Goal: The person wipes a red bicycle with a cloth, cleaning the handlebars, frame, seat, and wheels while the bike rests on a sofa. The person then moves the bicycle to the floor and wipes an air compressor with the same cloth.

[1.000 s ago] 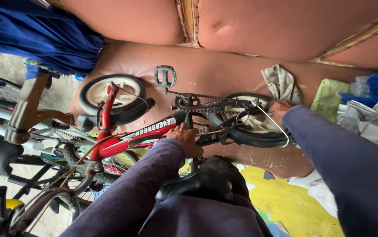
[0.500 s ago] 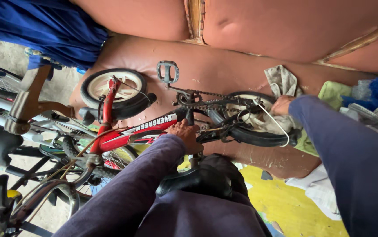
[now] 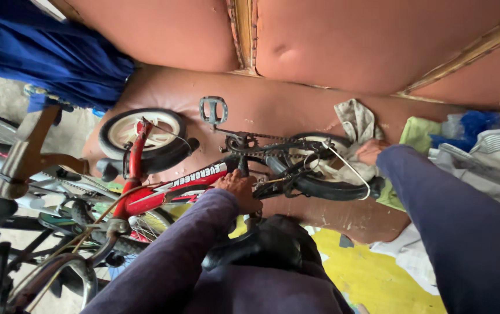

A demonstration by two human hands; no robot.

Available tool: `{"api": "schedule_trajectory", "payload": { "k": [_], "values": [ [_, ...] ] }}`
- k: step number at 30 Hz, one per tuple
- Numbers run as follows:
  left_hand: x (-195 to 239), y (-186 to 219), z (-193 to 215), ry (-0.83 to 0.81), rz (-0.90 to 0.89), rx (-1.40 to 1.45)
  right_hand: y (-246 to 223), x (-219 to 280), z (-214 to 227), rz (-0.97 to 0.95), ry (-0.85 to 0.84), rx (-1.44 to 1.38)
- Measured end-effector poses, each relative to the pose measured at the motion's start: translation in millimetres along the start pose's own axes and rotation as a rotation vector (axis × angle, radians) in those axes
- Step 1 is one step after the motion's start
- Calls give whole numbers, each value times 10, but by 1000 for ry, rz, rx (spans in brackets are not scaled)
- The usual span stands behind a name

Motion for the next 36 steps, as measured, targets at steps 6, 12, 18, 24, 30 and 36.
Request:
{"api": "schedule_trajectory", "payload": {
  "k": [6,12,18,24,30,36],
  "values": [
    [-88,-56,-70,66,-50,13,106,642,862,-152,276,-93],
    [-198,-83,-117,126,-61,41,-331,1425,1365,-21,322,-395],
    [-120,-97,-110,252,-98,139,-1503,1499,564,254,227,-343],
    [360,-265,82,464,-113,366,-1443,1487,670,-147,442,-323],
    [878,-323,468,778,-202,551,-1709,1427,1581,-25,717,-572],
    [807,-26,755,607,-219,1085,-2623,1732,2636,367,405,-1710]
  ]
}}
Point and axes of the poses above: each hand's wrist, its own x-axis away from the middle knuckle, its own z-axis out of the back of the hand, y = z × x, the point moved 6 cm from there along -x, towards the middle knuckle, and after that the axes turned 1 degree about z, right-handed, at the moved point
